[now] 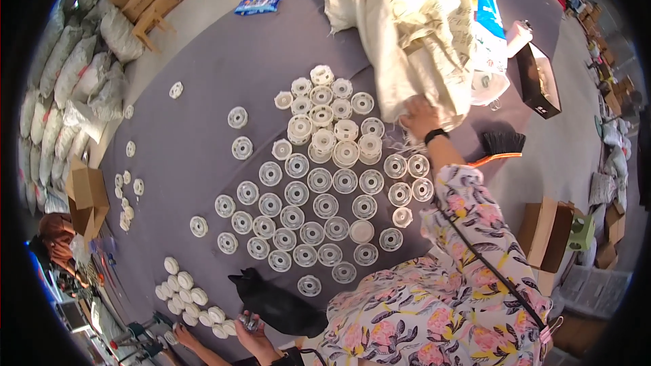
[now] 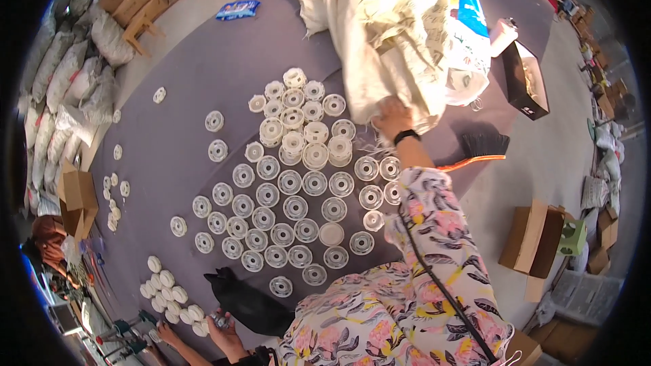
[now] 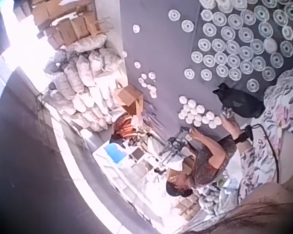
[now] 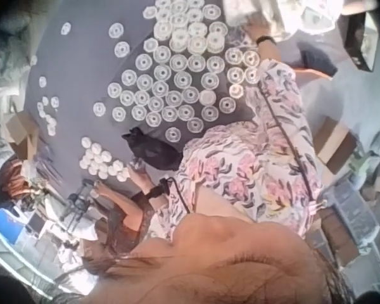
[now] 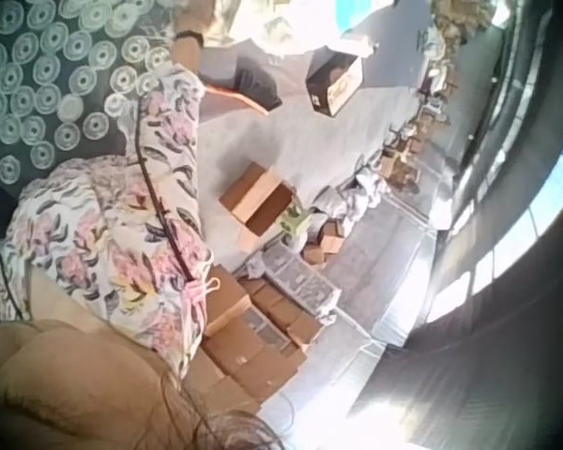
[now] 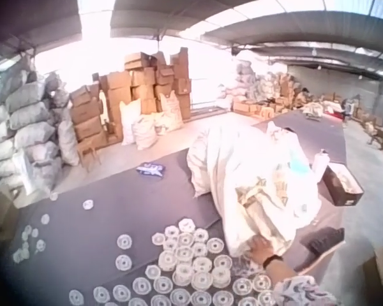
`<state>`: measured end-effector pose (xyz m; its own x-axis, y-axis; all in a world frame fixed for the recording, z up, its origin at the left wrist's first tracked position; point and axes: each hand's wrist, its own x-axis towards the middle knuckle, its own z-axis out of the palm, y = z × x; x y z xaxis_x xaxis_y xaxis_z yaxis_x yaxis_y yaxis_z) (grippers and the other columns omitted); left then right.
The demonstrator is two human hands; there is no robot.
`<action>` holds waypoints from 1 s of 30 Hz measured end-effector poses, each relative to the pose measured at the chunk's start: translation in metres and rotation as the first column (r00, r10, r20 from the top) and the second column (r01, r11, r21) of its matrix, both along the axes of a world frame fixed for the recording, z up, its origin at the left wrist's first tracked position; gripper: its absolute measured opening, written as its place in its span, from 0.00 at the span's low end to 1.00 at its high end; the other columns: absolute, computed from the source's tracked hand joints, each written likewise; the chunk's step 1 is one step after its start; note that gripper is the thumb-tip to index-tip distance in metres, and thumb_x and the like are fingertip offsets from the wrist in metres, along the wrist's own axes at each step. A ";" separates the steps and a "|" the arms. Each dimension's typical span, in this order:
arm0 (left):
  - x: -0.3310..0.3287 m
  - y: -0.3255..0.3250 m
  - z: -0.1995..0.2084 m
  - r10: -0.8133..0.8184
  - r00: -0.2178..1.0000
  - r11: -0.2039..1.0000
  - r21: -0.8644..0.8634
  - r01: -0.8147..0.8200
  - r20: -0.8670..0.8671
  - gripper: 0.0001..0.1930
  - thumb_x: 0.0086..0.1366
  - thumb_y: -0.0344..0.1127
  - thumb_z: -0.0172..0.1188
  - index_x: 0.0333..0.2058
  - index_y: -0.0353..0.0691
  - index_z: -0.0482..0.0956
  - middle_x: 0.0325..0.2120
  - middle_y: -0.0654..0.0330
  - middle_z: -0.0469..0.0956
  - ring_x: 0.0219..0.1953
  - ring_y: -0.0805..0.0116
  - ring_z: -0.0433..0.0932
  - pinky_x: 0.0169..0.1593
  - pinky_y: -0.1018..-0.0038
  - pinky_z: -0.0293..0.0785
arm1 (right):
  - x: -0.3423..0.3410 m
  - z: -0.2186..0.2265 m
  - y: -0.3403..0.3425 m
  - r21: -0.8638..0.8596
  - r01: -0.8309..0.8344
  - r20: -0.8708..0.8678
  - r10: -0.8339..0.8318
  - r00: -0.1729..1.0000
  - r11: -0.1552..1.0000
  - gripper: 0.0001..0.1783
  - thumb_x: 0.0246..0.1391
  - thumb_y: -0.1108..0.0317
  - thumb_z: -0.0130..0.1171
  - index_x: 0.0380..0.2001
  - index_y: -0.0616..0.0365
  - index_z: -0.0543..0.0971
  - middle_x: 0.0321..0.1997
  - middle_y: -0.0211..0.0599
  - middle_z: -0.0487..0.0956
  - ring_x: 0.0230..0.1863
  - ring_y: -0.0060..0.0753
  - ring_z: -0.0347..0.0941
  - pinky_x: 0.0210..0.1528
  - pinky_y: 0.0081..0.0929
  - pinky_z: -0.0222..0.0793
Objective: Sorting small white plastic wheel components and metal springs, then assembling them by hand and placing the finished units into a bag.
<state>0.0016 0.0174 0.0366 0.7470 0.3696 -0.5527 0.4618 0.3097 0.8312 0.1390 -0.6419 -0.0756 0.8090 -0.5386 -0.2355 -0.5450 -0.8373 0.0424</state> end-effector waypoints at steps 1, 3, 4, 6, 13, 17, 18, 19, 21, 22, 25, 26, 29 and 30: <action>-0.002 -0.005 0.003 0.015 1.000 1.000 0.012 -0.015 -0.016 0.16 0.63 0.48 0.50 0.40 0.42 0.71 0.37 0.62 0.76 0.36 0.70 0.76 0.33 0.74 0.75 | -0.005 0.000 -0.016 -0.006 0.039 -0.024 -0.039 0.999 0.999 0.34 0.55 0.43 0.39 0.61 0.45 0.57 0.68 0.34 0.48 0.69 0.37 0.38 0.64 0.53 0.37; 0.000 -0.015 0.006 0.162 0.987 0.986 -0.034 -0.161 0.023 0.15 0.64 0.46 0.50 0.41 0.40 0.71 0.38 0.60 0.76 0.39 0.68 0.76 0.37 0.76 0.75 | -0.003 0.026 -0.006 0.004 0.037 0.079 -0.037 0.996 0.999 0.31 0.54 0.45 0.40 0.57 0.50 0.63 0.65 0.37 0.57 0.66 0.40 0.49 0.63 0.47 0.43; 0.004 -0.023 0.005 0.141 0.989 0.988 -0.066 -0.138 0.052 0.16 0.64 0.44 0.50 0.44 0.39 0.70 0.40 0.57 0.75 0.41 0.66 0.76 0.41 0.77 0.74 | -0.007 0.020 -0.009 -0.018 -0.010 0.245 0.014 0.969 1.000 0.27 0.53 0.50 0.44 0.53 0.52 0.67 0.60 0.39 0.62 0.62 0.41 0.53 0.60 0.44 0.47; 0.012 -0.044 0.009 0.093 0.994 0.994 -0.065 -0.089 0.061 0.17 0.64 0.44 0.51 0.46 0.39 0.70 0.42 0.56 0.75 0.42 0.65 0.75 0.41 0.76 0.74 | -0.013 0.022 0.010 -0.098 -0.183 0.612 0.204 0.764 0.978 0.17 0.46 0.64 0.54 0.41 0.55 0.75 0.47 0.39 0.72 0.50 0.42 0.64 0.51 0.38 0.56; 0.043 -0.115 0.023 -0.221 0.973 0.973 -0.053 0.224 0.061 0.15 0.63 0.34 0.52 0.46 0.35 0.68 0.41 0.53 0.73 0.38 0.63 0.77 0.34 0.75 0.78 | -0.008 0.023 0.137 0.300 -0.663 0.653 0.359 0.667 0.686 0.21 0.42 0.68 0.57 0.44 0.54 0.72 0.47 0.40 0.72 0.52 0.43 0.64 0.55 0.41 0.57; 0.033 -0.125 0.026 -0.230 0.971 0.972 -0.024 0.232 0.058 0.14 0.63 0.33 0.52 0.45 0.35 0.68 0.41 0.53 0.74 0.38 0.64 0.77 0.33 0.75 0.79 | 0.004 0.010 0.165 0.073 -0.643 0.567 0.499 0.656 0.763 0.27 0.42 0.67 0.57 0.50 0.50 0.68 0.55 0.38 0.67 0.59 0.44 0.57 0.58 0.46 0.53; 0.030 -0.125 0.023 -0.209 0.977 0.977 -0.034 0.211 0.049 0.13 0.63 0.32 0.52 0.45 0.35 0.68 0.40 0.54 0.74 0.38 0.64 0.77 0.33 0.75 0.79 | 0.007 0.008 0.168 0.046 -0.645 0.545 0.521 0.656 0.763 0.27 0.41 0.68 0.57 0.50 0.49 0.69 0.54 0.37 0.67 0.59 0.44 0.57 0.58 0.47 0.53; 0.027 -0.125 0.022 -0.207 0.977 0.977 -0.031 0.209 0.051 0.13 0.63 0.32 0.52 0.45 0.35 0.68 0.40 0.54 0.74 0.38 0.64 0.77 0.33 0.75 0.79 | 0.010 0.005 0.171 0.020 -0.646 0.523 0.543 0.657 0.763 0.27 0.41 0.69 0.56 0.50 0.49 0.69 0.53 0.35 0.68 0.58 0.43 0.58 0.57 0.48 0.53; 0.022 -0.125 0.021 -0.165 0.986 0.985 -0.045 0.166 0.027 0.13 0.62 0.32 0.52 0.45 0.36 0.68 0.40 0.54 0.74 0.38 0.65 0.77 0.34 0.76 0.78 | 0.010 -0.004 0.185 0.077 -0.688 0.547 0.547 0.634 0.721 0.27 0.41 0.70 0.56 0.49 0.48 0.69 0.52 0.33 0.69 0.57 0.42 0.59 0.55 0.47 0.55; 0.020 -0.127 0.020 -0.158 0.987 0.986 -0.044 0.159 0.026 0.13 0.62 0.32 0.52 0.45 0.36 0.68 0.40 0.54 0.74 0.38 0.65 0.77 0.34 0.76 0.78 | 0.008 -0.003 0.191 0.097 -0.703 0.539 0.556 0.632 0.705 0.26 0.42 0.69 0.56 0.50 0.47 0.69 0.52 0.32 0.69 0.57 0.42 0.59 0.55 0.46 0.55; 0.020 -0.134 0.018 -0.172 0.984 0.985 -0.027 0.173 0.039 0.13 0.62 0.33 0.53 0.45 0.36 0.69 0.40 0.55 0.74 0.38 0.66 0.77 0.34 0.76 0.78 | 0.009 -0.001 0.194 0.133 -0.701 0.575 0.521 0.630 0.701 0.24 0.44 0.67 0.57 0.49 0.46 0.70 0.50 0.33 0.70 0.55 0.39 0.61 0.56 0.45 0.53; 0.020 -0.137 0.018 -0.181 0.983 0.983 -0.013 0.182 0.035 0.14 0.62 0.33 0.54 0.45 0.37 0.69 0.40 0.56 0.74 0.38 0.66 0.77 0.34 0.77 0.77 | 0.010 -0.001 0.188 0.170 -0.684 0.600 0.476 0.643 0.710 0.22 0.44 0.66 0.57 0.47 0.47 0.71 0.49 0.34 0.71 0.54 0.38 0.62 0.58 0.46 0.51; 0.025 -0.140 0.017 -0.188 0.981 0.982 0.012 0.188 0.035 0.14 0.61 0.33 0.54 0.45 0.37 0.69 0.41 0.57 0.74 0.38 0.67 0.77 0.34 0.77 0.77 | 0.009 0.006 0.169 0.201 -0.673 0.687 0.387 0.615 0.712 0.20 0.44 0.65 0.58 0.44 0.48 0.74 0.45 0.34 0.74 0.53 0.37 0.64 0.59 0.47 0.49; 0.025 -0.140 0.017 -0.186 0.982 0.982 0.018 0.186 0.034 0.13 0.61 0.32 0.54 0.45 0.37 0.69 0.41 0.57 0.74 0.39 0.67 0.77 0.34 0.78 0.76 | 0.004 0.012 0.161 0.195 -0.659 0.729 0.342 0.593 0.727 0.20 0.43 0.64 0.58 0.44 0.49 0.74 0.45 0.35 0.74 0.53 0.38 0.64 0.59 0.47 0.48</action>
